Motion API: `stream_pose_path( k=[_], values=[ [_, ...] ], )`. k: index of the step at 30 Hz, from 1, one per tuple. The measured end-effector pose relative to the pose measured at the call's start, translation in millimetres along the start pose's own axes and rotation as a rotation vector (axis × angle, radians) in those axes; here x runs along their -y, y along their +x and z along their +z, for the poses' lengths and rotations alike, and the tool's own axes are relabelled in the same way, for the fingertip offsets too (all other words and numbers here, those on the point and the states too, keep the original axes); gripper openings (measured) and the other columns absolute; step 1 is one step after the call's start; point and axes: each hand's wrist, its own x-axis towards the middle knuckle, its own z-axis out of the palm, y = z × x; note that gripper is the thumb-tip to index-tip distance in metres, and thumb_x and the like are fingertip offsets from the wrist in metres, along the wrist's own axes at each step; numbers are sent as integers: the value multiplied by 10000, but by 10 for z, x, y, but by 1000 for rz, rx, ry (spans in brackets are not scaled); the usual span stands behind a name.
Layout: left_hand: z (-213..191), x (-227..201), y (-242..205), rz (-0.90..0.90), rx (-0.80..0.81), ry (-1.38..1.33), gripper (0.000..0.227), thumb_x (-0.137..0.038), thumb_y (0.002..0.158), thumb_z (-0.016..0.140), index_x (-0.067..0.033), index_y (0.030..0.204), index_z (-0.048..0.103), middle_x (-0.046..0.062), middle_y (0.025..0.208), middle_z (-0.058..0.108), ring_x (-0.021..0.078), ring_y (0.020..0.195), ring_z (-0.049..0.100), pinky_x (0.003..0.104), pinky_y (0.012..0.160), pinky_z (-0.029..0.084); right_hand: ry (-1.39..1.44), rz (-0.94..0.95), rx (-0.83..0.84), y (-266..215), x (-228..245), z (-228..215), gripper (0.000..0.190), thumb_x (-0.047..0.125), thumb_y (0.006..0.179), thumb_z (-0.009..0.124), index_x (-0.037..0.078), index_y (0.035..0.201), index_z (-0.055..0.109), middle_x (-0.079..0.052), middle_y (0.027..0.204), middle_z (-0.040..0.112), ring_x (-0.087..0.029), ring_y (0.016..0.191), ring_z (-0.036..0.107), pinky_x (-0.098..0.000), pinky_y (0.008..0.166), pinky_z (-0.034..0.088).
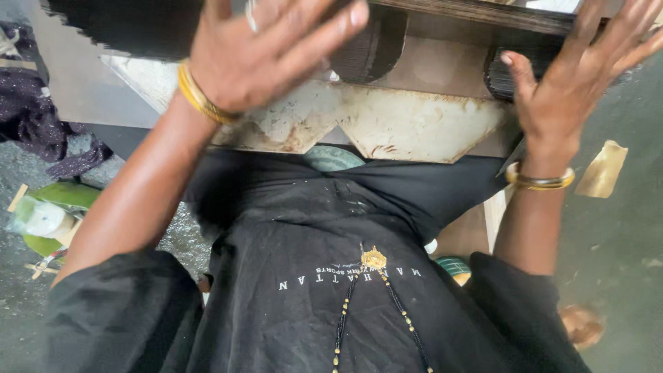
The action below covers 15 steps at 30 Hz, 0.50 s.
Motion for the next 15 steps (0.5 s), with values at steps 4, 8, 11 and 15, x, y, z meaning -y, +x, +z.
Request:
stream_pose_path(
  k=[4,8,11,15],
  values=[
    [-5,-581,-298,-186,261,-405,1020,-589,821,814,-94,1613,403,178,1517,474,363,1454,408,592,1206,248,550,-91,-77,-430,997,-240,684,357,1070,801,116,1597,438,-159,1488,456,-378,1418,457,-525,1194,400],
    [136,-757,-492,-379,408,-430,1193,-600,618,866,11,1534,407,245,1464,429,434,1378,366,635,1119,255,619,-224,168,-491,1638,-388,919,407,806,922,-19,1476,460,-231,1435,445,-425,1314,441,-538,1107,397],
    [150,-753,-478,-387,433,-425,1129,-543,618,875,32,1488,442,221,1420,457,408,1356,401,637,1113,285,573,-243,187,-402,1790,-480,1047,467,684,952,-64,1438,455,-239,1410,427,-429,1290,425,-549,1076,381],
    [120,-783,-394,-343,447,-367,1081,-554,605,852,75,1406,491,244,1358,474,408,1284,433,680,1041,308,571,-199,298,-335,1809,-531,1025,404,672,967,-57,1434,462,-223,1393,433,-423,1280,427,-530,1058,392]
  ],
)
